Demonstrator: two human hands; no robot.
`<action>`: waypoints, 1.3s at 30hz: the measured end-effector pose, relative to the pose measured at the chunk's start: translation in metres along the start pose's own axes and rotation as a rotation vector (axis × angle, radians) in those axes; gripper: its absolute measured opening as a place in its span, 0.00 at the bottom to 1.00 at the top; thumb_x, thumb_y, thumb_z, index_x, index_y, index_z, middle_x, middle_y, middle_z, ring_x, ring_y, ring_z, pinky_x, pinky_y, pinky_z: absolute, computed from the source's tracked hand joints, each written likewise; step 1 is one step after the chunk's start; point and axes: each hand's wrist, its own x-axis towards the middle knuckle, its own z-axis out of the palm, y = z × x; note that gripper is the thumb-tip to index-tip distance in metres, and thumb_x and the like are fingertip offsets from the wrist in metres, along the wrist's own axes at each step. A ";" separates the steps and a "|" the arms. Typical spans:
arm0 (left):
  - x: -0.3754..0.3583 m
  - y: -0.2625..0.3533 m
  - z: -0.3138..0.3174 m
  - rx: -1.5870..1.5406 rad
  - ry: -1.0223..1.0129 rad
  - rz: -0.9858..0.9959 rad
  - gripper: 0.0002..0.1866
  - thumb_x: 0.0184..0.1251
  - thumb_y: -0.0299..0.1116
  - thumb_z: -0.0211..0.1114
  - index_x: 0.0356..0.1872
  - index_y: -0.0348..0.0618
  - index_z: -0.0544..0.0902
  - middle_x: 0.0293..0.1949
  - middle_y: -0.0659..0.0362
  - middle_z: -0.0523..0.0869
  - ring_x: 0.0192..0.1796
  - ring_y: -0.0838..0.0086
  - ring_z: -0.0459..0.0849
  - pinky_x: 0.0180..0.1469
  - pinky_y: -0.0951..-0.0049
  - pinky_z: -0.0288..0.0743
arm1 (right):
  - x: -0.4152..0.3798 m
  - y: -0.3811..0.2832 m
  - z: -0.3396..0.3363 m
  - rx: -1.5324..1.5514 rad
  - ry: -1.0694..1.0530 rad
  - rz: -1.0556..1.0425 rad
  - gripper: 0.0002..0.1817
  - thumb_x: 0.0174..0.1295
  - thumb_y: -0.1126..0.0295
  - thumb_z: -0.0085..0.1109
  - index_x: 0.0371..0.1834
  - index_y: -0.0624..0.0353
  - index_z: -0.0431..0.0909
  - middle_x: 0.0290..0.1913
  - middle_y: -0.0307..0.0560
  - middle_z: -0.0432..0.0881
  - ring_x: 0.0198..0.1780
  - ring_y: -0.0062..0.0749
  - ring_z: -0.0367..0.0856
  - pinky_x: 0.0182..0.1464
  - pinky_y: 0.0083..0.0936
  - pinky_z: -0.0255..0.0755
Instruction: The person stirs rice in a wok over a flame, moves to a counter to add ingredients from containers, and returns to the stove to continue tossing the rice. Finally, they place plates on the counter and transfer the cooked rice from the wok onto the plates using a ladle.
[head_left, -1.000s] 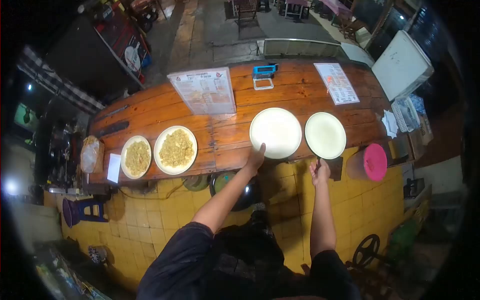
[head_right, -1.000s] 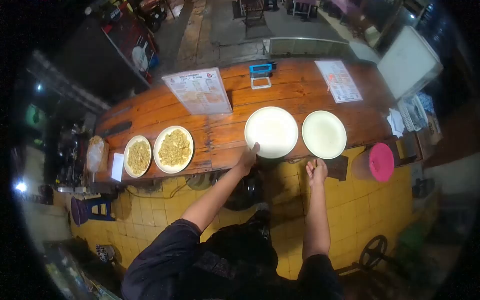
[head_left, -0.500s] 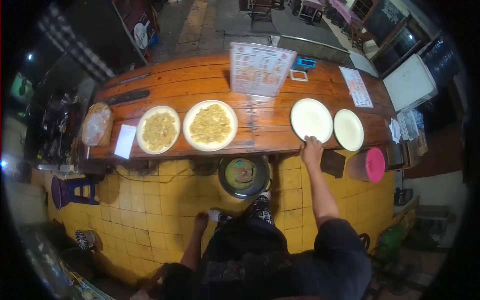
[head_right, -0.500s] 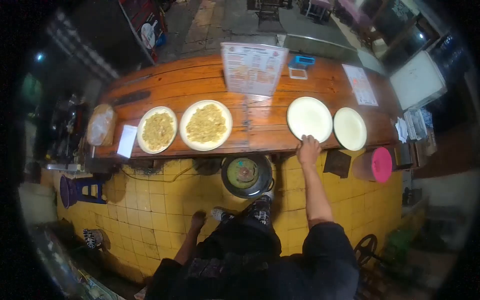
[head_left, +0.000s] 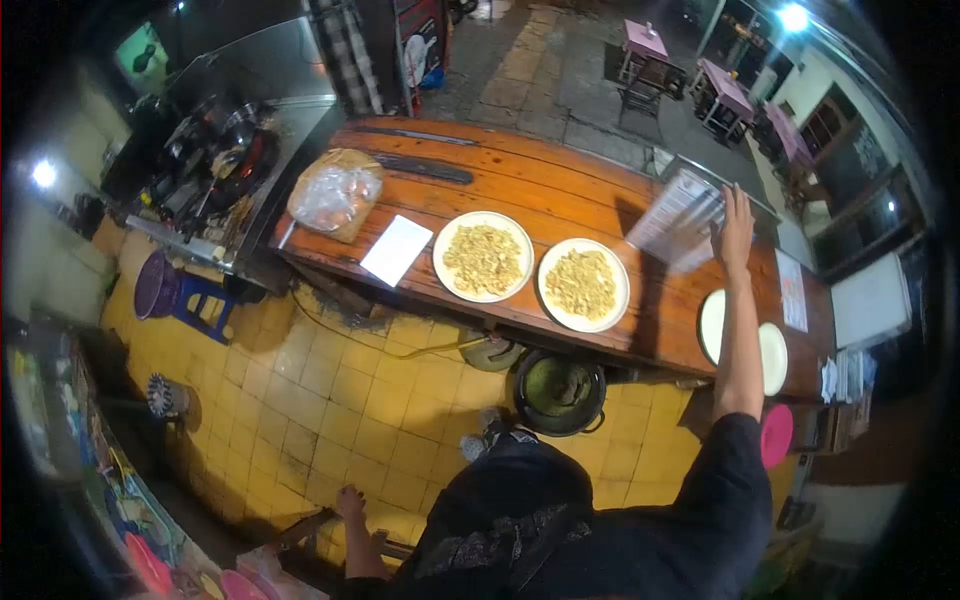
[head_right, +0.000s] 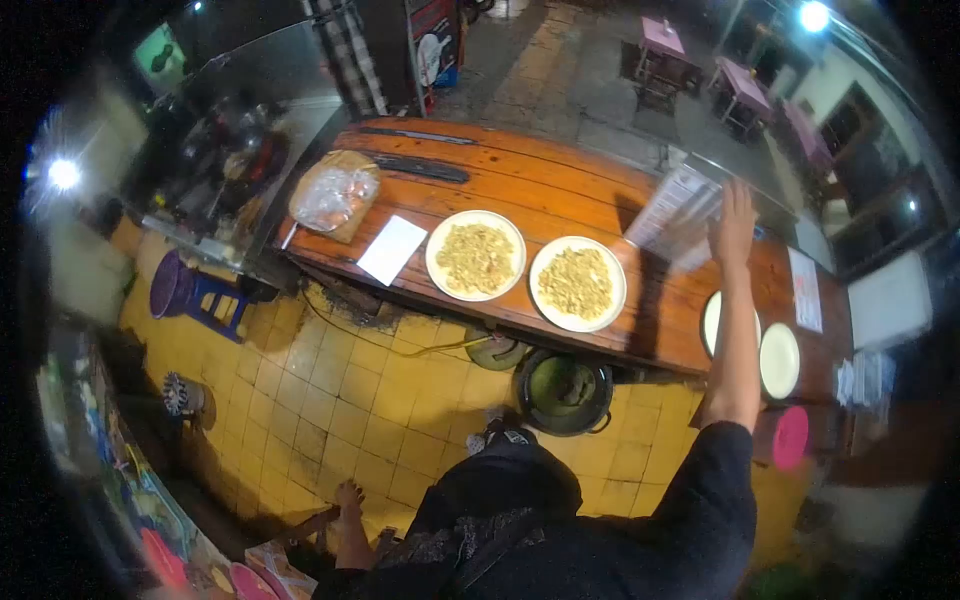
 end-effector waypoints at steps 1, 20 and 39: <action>-0.013 0.013 0.015 -0.063 -0.051 0.008 0.21 0.66 0.41 0.52 0.57 0.43 0.67 0.46 0.55 0.76 0.36 0.66 0.77 0.38 0.68 0.74 | 0.010 0.000 0.013 0.010 0.001 -0.012 0.36 0.46 0.72 0.61 0.62 0.58 0.59 0.65 0.53 0.58 0.66 0.49 0.54 0.64 0.40 0.53; -0.019 0.084 0.057 -0.046 -0.095 -0.088 0.19 0.66 0.38 0.54 0.52 0.35 0.70 0.45 0.51 0.75 0.40 0.64 0.78 0.39 0.65 0.76 | 0.186 0.009 0.145 -0.006 -0.543 0.029 0.21 0.55 0.72 0.53 0.54 0.58 0.64 0.47 0.58 0.74 0.50 0.54 0.72 0.49 0.41 0.68; 0.116 0.090 -0.062 -0.163 0.008 -0.093 0.20 0.56 0.42 0.63 0.44 0.37 0.74 0.31 0.54 0.79 0.28 0.70 0.78 0.25 0.70 0.73 | 0.190 -0.110 0.120 -0.129 0.300 0.039 0.26 0.58 0.51 0.55 0.44 0.68 0.76 0.47 0.61 0.76 0.50 0.51 0.73 0.53 0.38 0.66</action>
